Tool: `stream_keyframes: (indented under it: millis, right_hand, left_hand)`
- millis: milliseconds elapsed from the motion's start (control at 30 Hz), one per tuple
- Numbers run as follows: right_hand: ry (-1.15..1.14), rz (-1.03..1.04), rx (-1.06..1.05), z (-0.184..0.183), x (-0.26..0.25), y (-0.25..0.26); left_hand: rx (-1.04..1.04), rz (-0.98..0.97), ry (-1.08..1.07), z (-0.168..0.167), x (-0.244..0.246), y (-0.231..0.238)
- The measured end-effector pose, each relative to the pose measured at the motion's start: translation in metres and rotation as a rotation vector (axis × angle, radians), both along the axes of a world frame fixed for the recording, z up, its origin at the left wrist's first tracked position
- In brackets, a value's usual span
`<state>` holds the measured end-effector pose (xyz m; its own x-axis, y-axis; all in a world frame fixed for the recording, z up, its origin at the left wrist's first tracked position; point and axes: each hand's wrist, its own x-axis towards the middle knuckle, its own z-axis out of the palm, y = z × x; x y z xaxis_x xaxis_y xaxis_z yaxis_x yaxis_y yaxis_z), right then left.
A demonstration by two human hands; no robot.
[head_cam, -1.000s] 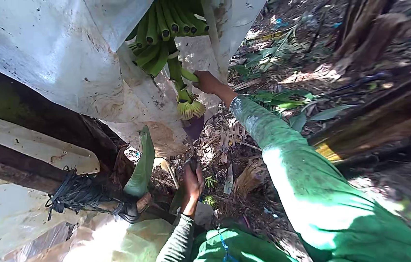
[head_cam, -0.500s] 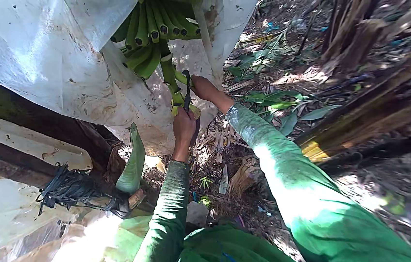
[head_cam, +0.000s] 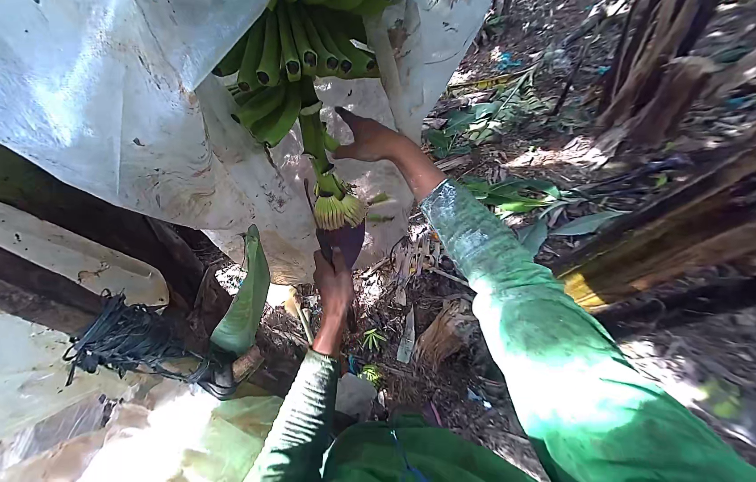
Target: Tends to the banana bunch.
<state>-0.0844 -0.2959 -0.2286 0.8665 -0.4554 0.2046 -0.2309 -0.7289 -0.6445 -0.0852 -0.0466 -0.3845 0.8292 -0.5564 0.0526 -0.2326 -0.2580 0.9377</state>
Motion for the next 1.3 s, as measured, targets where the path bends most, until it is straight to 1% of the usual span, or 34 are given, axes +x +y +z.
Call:
stream_keyframes:
  millis: [67, 133, 200, 233, 267, 333, 467, 600, 767, 833, 900, 933, 1000, 1067, 1133, 1167, 1200, 1267, 1300]
  right_hand:
    - [-0.129, 0.014, 0.016, 0.007, 0.029, 0.010]
    - [-0.197, -0.050, 0.038, 0.006, 0.053, 0.012]
    - [-0.234, -0.130, 0.046, 0.004, 0.067, 0.008]
    - [-0.236, -0.155, 0.043, 0.003, 0.072, 0.007]
    - [-0.222, -0.168, 0.037, 0.001, 0.076, 0.007]
    - [-0.180, -0.174, -0.009, 0.007, 0.084, 0.004]
    - [-0.106, -0.207, -0.073, 0.008, 0.082, 0.014]
    - [-0.060, -0.180, -0.118, 0.011, 0.076, 0.033]
    - [-0.043, -0.186, -0.178, 0.018, 0.063, 0.059]
    - [-0.034, -0.201, -0.211, 0.017, 0.058, 0.067]
    - [-0.044, -0.258, -0.180, 0.014, 0.052, 0.068]
    - [-0.051, -0.278, -0.156, 0.016, 0.052, 0.064]
    - [-0.041, -0.257, -0.158, 0.016, 0.054, 0.046]
    - [0.009, -0.203, -0.149, 0.019, 0.048, 0.025]
    - [0.006, -0.155, -0.102, 0.024, 0.041, -0.001]
    - [-0.024, -0.163, -0.049, 0.025, 0.035, -0.010]
    - [-0.073, -0.213, 0.012, 0.028, 0.025, -0.014]
    - [-0.177, -0.403, 0.111, 0.046, -0.008, -0.006]
    - [-0.184, -0.497, 0.098, 0.056, -0.024, -0.001]
  left_hand:
    - [-0.160, -0.077, 0.318, 0.014, 0.021, -0.026]
    - [-0.314, -0.177, 0.653, 0.035, 0.038, -0.043]
    - [-0.479, -0.323, 0.912, 0.050, 0.055, -0.049]
    - [-0.591, -0.404, 1.006, 0.051, 0.060, -0.047]
    - [-0.688, -0.466, 1.066, 0.049, 0.059, -0.040]
    - [-0.797, -0.474, 1.112, 0.053, 0.051, -0.028]
    - [-0.814, -0.336, 1.176, 0.061, 0.032, -0.016]
    - [-0.858, -0.322, 1.227, 0.063, 0.022, 0.008]
    - [-0.906, -0.337, 1.184, 0.063, 0.003, 0.028]
    - [-0.857, -0.307, 1.169, 0.062, -0.021, 0.040]
    - [-0.725, -0.275, 1.190, 0.054, -0.061, 0.061]
    - [-0.646, -0.267, 1.160, 0.045, -0.074, 0.070]
    - [-0.494, -0.233, 0.977, 0.021, -0.079, 0.080]
    - [-0.440, -0.233, 0.809, 0.002, -0.075, 0.083]
    - [-0.412, -0.256, 0.697, -0.006, -0.068, 0.080]
    - [-0.371, -0.254, 0.655, -0.007, -0.063, 0.079]
    - [-0.324, -0.248, 0.620, -0.008, -0.056, 0.076]
    - [-0.265, -0.211, 0.562, -0.010, -0.039, 0.066]
    - [-0.255, -0.205, 0.532, -0.011, -0.029, 0.060]
